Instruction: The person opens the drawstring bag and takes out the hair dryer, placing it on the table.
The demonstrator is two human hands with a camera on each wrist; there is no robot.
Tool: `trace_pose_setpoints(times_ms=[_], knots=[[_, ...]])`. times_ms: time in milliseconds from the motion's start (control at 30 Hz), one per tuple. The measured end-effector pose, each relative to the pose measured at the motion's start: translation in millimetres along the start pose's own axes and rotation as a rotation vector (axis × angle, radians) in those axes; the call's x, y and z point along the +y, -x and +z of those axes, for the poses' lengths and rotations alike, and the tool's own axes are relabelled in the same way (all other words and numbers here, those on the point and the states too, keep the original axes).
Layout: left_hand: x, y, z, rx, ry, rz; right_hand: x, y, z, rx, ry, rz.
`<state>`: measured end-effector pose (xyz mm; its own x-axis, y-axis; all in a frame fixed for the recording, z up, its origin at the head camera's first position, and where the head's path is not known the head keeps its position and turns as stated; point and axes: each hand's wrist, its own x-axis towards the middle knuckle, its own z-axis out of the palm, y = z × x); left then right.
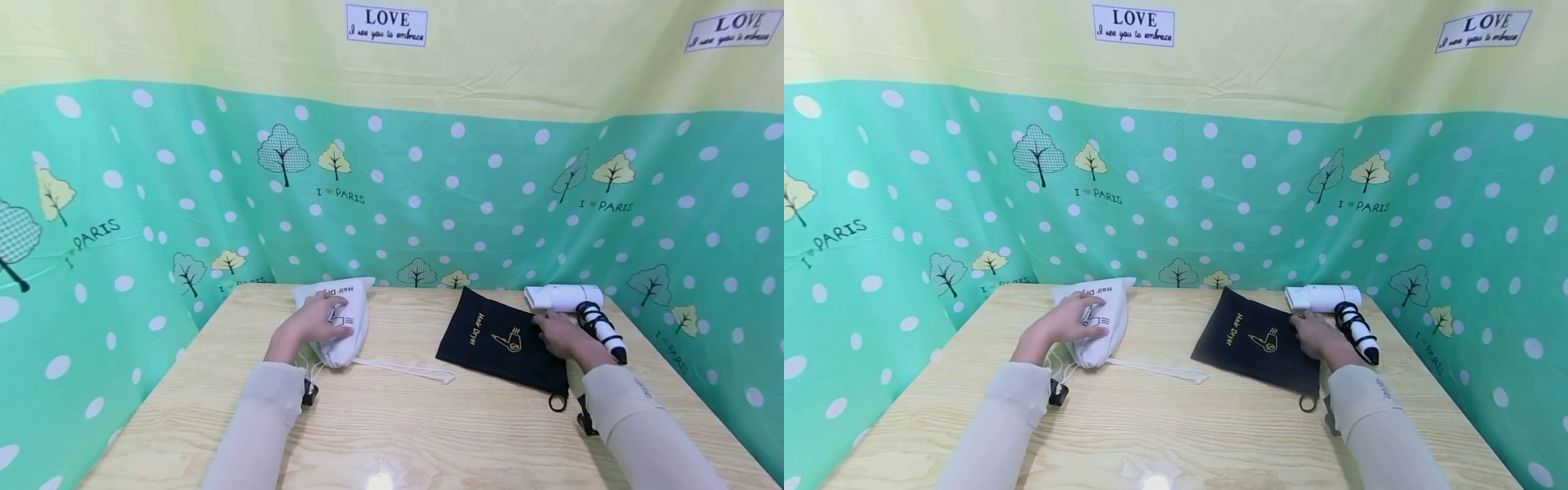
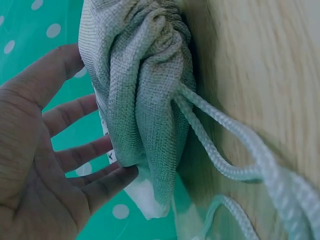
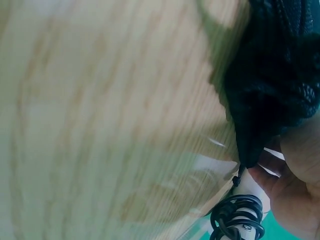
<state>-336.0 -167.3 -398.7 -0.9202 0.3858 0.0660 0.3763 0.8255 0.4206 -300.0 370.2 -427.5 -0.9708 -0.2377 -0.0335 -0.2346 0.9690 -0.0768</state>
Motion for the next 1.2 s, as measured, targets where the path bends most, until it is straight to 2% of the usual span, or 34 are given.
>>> trace_pose_setpoints(times_ms=[533, 1000, 1200], knots=[[21.9, -2.5, 11.1, -0.012, 0.012, 0.011, -1, -1.5, 1, -0.003, 0.039, 0.001], [37.1, -5.6, 17.0, -0.030, -0.050, 0.031, -2, -2.0, 1, -0.031, 0.033, 0.025], [44.3, -5.0, 19.8, -0.031, -0.063, 0.036, -2, -0.5, -1, -0.028, 0.037, 0.005]])
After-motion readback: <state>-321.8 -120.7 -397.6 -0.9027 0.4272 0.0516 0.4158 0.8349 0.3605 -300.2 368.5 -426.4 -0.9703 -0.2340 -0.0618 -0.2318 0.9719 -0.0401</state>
